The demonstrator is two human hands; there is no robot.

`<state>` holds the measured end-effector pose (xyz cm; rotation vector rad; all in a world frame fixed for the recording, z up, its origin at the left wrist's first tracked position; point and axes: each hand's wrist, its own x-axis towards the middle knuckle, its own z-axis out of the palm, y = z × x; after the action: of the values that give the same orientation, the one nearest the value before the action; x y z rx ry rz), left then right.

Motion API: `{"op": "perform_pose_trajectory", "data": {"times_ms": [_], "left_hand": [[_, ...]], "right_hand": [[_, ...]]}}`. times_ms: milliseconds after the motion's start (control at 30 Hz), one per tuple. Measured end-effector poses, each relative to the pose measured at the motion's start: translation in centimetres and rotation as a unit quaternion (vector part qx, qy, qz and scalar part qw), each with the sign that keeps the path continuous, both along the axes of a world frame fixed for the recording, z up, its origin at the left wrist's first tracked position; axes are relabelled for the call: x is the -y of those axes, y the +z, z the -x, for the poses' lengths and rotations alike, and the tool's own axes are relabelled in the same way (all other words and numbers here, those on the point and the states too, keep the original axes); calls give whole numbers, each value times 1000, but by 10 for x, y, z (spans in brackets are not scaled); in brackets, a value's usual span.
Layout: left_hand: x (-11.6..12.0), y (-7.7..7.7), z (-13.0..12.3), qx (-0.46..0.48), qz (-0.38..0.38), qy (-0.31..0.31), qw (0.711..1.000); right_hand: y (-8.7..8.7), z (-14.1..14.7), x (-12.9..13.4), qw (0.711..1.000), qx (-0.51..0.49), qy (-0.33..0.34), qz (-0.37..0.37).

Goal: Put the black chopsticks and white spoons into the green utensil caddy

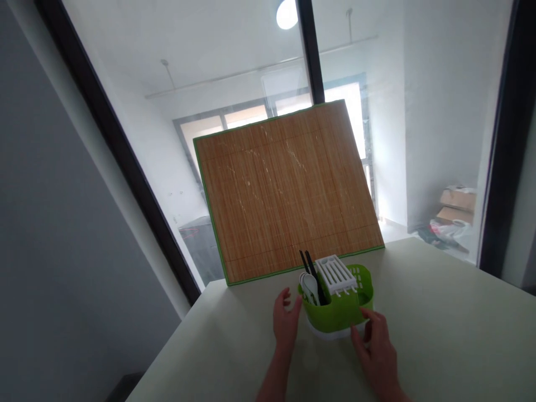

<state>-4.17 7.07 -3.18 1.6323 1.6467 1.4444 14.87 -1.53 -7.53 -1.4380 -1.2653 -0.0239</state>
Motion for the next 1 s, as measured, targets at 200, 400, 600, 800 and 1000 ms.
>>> {"op": "perform_pose_trajectory", "data": {"times_ms": [200, 400, 600, 800, 1000], "left_hand": [[-48, 43, -25, -147, 73, -45, 985], [-47, 44, -32, -175, 88, -109, 975], [-37, 47, -33, -226, 27, -60, 972], [-31, 52, -37, -132, -60, -55, 988], [-34, 67, -41, 13, -136, -65, 988]], "right_hand": [[-14, 8, 4, 990, 94, 98, -22], [-13, 3, 0, 990, 99, 101, -11], [-9, 8, 1, 984, 113, 137, 19], [-11, 10, 2, 978, 125, 162, 38], [-11, 10, 1, 972, 133, 188, 54]]}}
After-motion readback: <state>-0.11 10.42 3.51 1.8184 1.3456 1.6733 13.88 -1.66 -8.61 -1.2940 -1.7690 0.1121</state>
